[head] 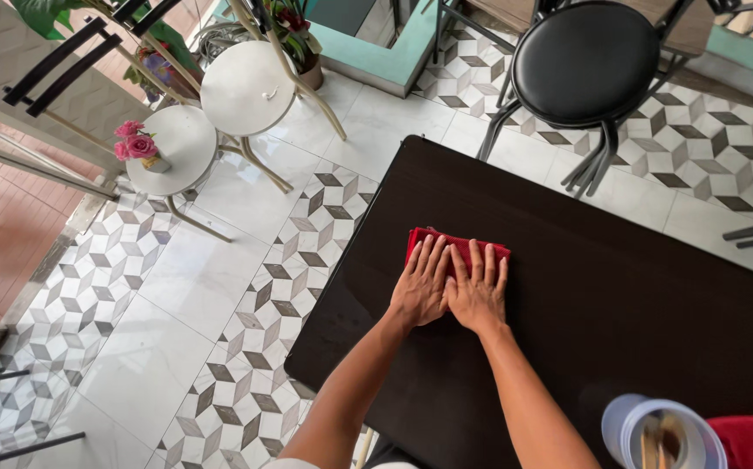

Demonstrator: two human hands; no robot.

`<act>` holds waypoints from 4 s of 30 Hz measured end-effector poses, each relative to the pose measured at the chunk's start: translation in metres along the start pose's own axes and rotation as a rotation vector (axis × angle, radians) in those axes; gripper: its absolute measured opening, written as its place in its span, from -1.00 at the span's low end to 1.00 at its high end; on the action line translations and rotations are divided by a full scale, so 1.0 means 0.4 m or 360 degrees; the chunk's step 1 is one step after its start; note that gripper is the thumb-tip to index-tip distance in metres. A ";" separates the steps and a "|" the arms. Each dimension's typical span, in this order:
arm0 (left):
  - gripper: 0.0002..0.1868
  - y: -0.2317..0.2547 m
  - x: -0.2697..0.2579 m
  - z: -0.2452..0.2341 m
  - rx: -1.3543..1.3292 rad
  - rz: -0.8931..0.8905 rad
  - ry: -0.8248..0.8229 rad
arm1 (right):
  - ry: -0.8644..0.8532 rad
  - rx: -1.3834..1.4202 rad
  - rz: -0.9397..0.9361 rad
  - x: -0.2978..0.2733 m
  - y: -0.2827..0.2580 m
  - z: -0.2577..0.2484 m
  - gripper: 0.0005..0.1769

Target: The person folds red cloths on a dark table, sprays a liquid from a bottle onto the surface, and continues folding the cloths.

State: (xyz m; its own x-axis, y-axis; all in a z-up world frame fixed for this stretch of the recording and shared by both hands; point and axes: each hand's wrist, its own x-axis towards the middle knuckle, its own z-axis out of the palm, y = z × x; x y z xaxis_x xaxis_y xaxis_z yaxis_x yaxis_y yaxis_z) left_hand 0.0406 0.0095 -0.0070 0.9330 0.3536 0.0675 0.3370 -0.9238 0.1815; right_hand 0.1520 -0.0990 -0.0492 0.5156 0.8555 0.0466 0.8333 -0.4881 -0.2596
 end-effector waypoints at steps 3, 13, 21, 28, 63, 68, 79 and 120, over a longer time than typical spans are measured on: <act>-0.22 -0.017 0.112 0.024 0.0019 -0.0013 0.0009 | 0.0037 -0.0032 -0.0003 0.103 0.069 -0.002 -0.20; -0.21 0.085 0.457 0.115 0.0189 0.0098 -0.0021 | 0.0155 0.0079 0.0101 0.264 0.370 -0.035 -0.26; -0.23 0.205 0.333 0.080 0.0229 0.0303 0.0077 | 0.0292 0.0050 0.0276 0.055 0.351 -0.086 -0.21; -0.24 0.238 0.084 0.039 0.0147 0.0376 0.0060 | 0.0202 -0.0011 0.0370 -0.177 0.219 -0.076 -0.17; -0.17 0.358 0.345 0.124 0.0075 0.0597 -0.0029 | 0.0106 0.0089 0.0754 -0.091 0.440 -0.127 -0.13; -0.18 0.336 0.172 0.087 -0.0056 0.0604 -0.0004 | 0.0083 0.0045 0.0659 -0.205 0.337 -0.098 -0.07; -0.19 0.079 -0.024 0.020 -0.0294 0.0331 -0.0117 | -0.0080 0.0003 0.0289 -0.123 0.032 -0.067 -0.06; -0.18 0.250 -0.120 0.006 0.0172 0.0411 -0.0116 | -0.0887 -0.0801 0.0472 -0.267 0.016 -0.161 -0.05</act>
State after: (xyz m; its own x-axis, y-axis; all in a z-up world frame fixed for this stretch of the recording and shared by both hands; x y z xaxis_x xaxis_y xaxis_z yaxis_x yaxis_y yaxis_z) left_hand 0.0299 -0.1003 0.0055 0.9950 0.0967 0.0265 0.0949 -0.9936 0.0618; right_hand 0.1151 -0.2048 0.0064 0.6649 0.5737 -0.4784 0.7356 -0.6142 0.2859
